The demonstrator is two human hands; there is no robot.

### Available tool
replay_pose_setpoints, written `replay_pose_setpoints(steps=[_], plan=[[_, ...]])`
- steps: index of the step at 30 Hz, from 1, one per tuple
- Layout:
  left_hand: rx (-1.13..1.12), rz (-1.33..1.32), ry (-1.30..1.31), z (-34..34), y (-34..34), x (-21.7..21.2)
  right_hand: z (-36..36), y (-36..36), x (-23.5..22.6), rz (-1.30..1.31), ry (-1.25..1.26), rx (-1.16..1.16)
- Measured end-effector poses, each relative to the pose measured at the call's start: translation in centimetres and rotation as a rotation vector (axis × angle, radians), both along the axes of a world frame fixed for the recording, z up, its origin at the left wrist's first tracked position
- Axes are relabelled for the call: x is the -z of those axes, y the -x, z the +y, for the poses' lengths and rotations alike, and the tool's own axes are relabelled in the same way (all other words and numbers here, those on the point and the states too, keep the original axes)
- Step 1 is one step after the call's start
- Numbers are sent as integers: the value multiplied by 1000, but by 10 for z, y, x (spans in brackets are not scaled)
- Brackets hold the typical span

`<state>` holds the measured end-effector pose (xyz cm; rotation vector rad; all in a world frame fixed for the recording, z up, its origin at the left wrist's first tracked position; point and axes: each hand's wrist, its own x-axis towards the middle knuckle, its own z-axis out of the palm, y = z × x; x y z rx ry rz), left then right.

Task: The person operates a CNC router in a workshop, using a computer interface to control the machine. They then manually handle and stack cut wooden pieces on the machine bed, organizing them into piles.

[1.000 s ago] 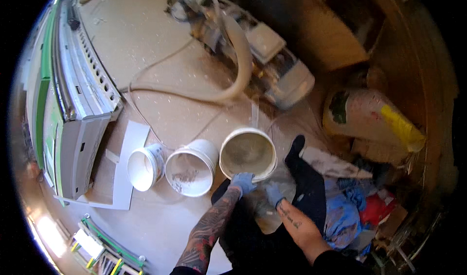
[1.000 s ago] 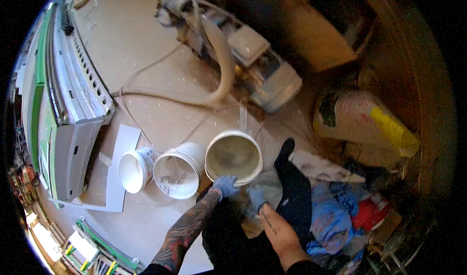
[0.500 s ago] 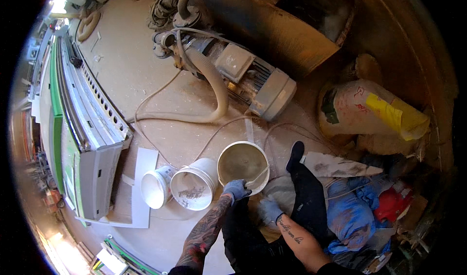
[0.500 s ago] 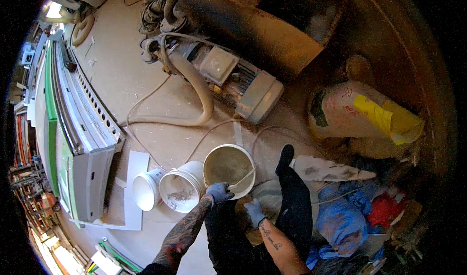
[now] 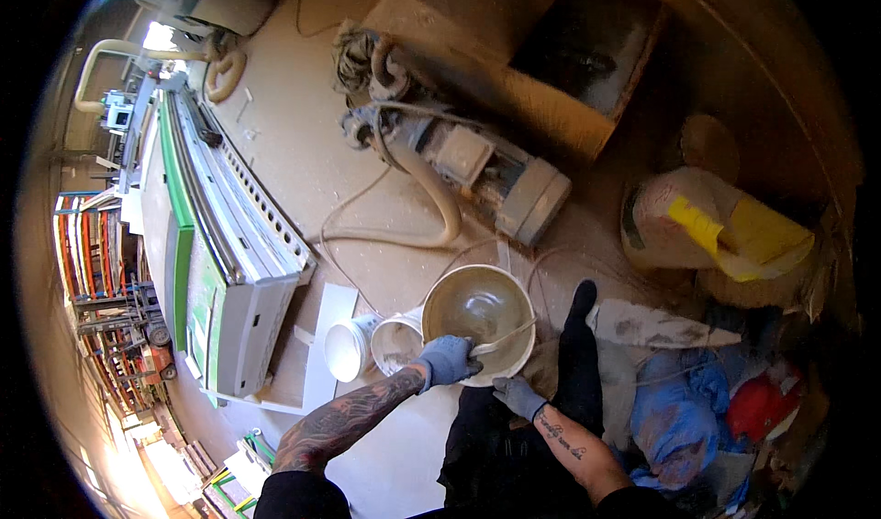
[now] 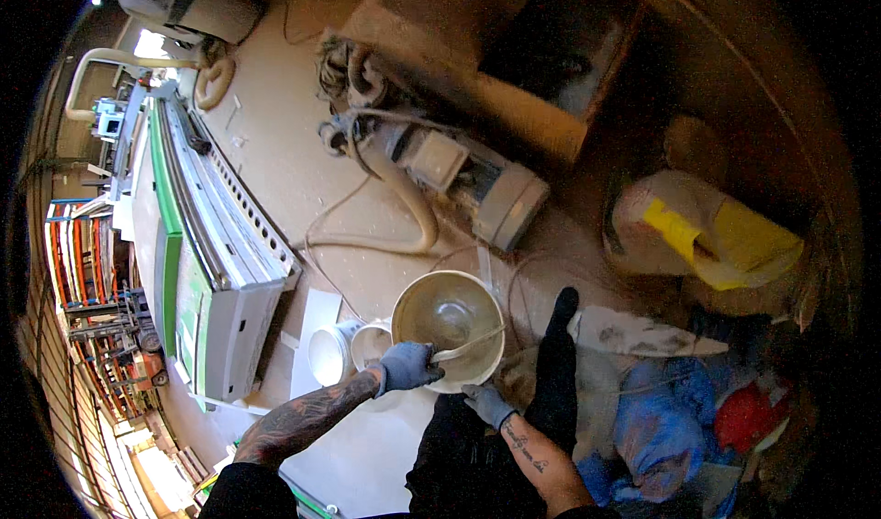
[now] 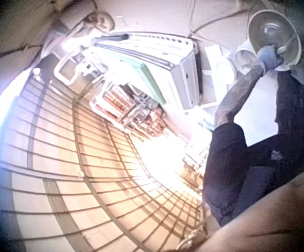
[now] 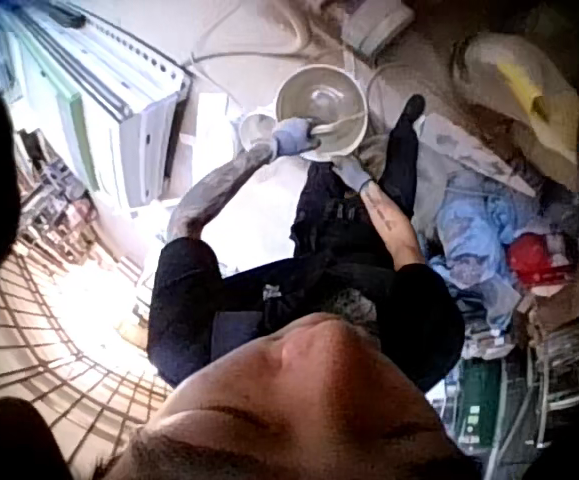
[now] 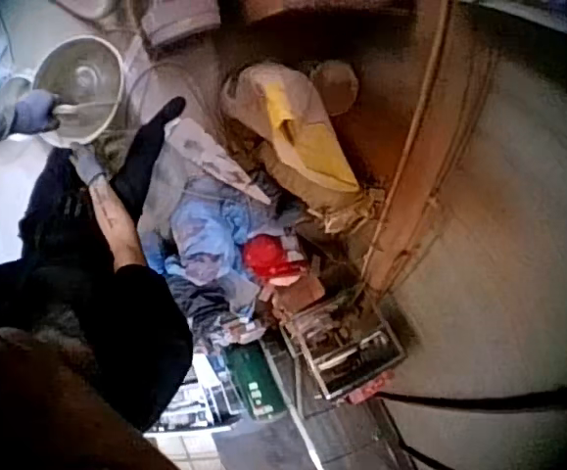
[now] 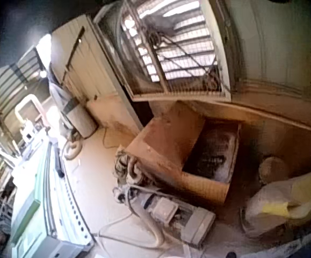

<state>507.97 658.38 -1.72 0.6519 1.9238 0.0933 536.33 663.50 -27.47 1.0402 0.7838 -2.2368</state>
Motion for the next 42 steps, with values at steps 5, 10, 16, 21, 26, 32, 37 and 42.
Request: replay_pose_setpoints(steps=[5, 10, 16, 21, 26, 32, 37, 42], plan=[[-59, 102, -89, 58, 16, -105, 81, 55, -114, -54, 92, 288], [-120, 205, -248, 119, 29, -181, 186, 103, -194, 90, -272, 144], [-66, 262, -594, 193, 65, -269, 287, 156, -309, 229, -434, 329], [36, 222, -889, 250, 120, -293, 346, 193, -396, 182, -596, 398], [136, 190, -1023, 332, 169, -314, 431, 210, -380, 153, -741, 506], [142, 118, -979, 436, 206, -313, 509, 272, -430, 18, -750, 485], [85, 229, -1077, 502, 233, -272, 576, 301, -411, -5, -731, 484], [-35, 166, -998, 546, 260, -248, 625, 344, -387, 53, -647, 638]])
